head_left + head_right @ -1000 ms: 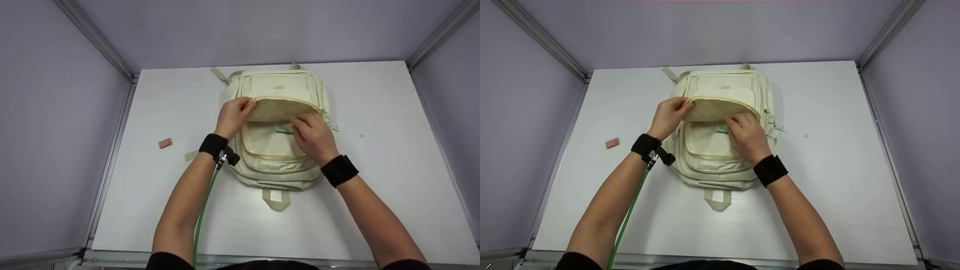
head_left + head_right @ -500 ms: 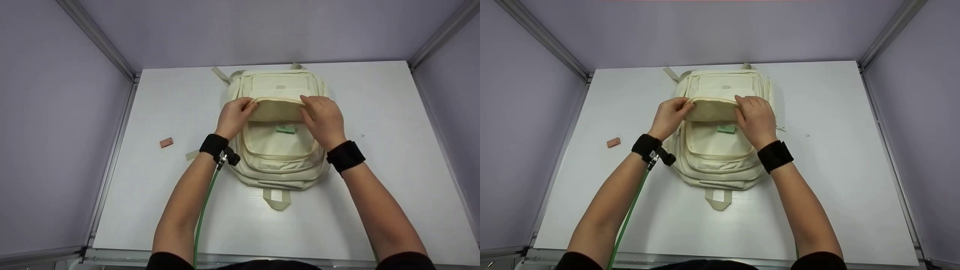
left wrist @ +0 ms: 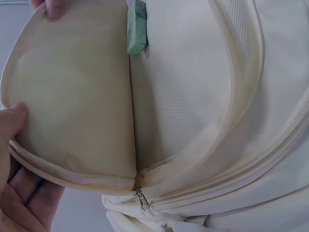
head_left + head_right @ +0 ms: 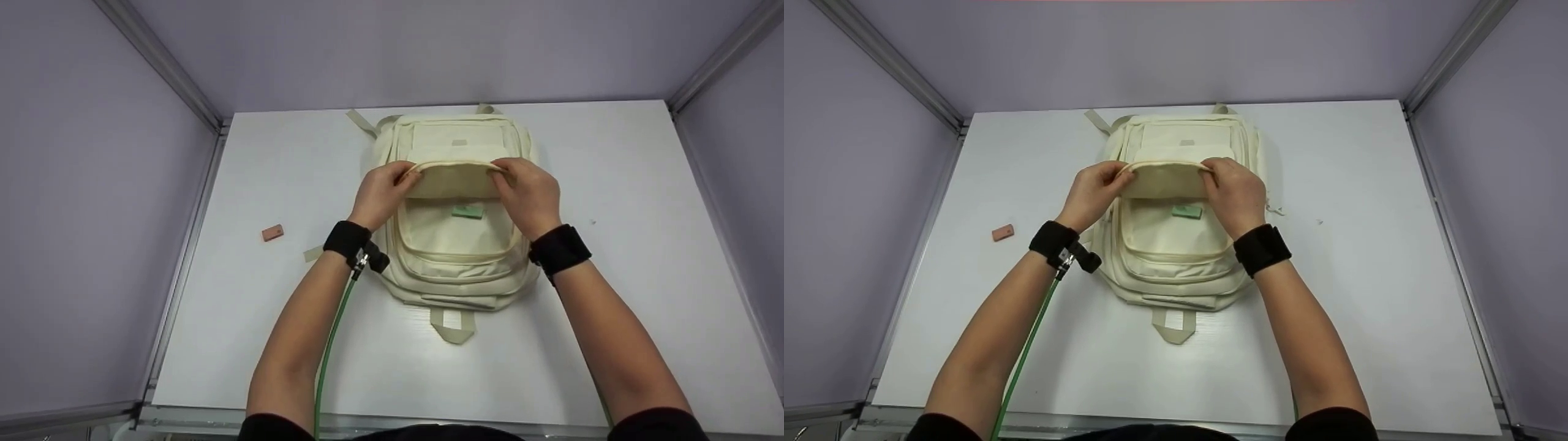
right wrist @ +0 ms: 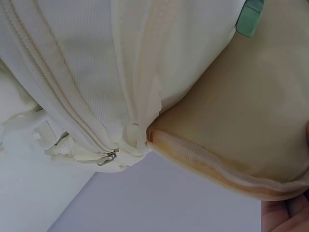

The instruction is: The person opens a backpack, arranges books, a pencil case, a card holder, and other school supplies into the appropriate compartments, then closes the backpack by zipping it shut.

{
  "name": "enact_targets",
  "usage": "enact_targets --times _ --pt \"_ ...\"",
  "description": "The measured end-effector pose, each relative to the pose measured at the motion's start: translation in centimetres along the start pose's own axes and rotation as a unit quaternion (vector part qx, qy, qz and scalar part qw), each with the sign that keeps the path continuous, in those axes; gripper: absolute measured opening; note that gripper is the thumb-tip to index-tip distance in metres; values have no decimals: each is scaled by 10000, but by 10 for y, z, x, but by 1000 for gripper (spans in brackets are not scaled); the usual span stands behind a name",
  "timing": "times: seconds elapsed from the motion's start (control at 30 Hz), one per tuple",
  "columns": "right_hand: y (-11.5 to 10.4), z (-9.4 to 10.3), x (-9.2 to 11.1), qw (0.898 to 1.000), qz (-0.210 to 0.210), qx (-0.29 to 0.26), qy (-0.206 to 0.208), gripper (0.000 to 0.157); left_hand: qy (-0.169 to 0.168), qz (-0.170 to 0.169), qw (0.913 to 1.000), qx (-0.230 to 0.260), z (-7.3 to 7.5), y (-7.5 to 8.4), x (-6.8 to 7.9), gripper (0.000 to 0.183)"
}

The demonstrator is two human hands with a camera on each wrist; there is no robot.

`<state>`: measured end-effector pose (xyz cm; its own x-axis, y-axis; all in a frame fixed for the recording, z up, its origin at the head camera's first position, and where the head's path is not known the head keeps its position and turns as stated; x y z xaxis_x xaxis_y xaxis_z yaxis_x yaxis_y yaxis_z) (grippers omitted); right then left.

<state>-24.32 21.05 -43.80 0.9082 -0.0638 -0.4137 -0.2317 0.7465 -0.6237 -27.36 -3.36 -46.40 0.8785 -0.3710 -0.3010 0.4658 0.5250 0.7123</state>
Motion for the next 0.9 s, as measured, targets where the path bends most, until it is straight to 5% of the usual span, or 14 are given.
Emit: enact_targets --times 0.23,0.4,0.6,0.9 --pt "1 -1 -2 9999 -142 -93 -36 17 -110 -239 9996 77 3 -1 10 38" --pt "2 -1 -3 9998 -159 -143 -38 17 -62 -177 9998 -69 18 -15 30 52" --pt "2 -1 -3 9998 -144 -111 -2 17 -175 322 9935 -1081 55 -62 64 43" --pt "1 0 0 9999 -79 -127 64 18 -874 1367 9646 -2080 105 -137 122 38"
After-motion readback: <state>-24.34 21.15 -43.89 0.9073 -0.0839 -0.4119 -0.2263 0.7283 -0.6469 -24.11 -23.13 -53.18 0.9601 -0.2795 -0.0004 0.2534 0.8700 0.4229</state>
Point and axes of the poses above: each hand's wrist, its own x-axis away from the middle knuckle, its own z-axis out of the back of the hand, y = z × x, the point moved 9 cm from there along -x, towards the middle knuckle, and after that the axes turned 14 degrees about -z, right-handed, at the moved point
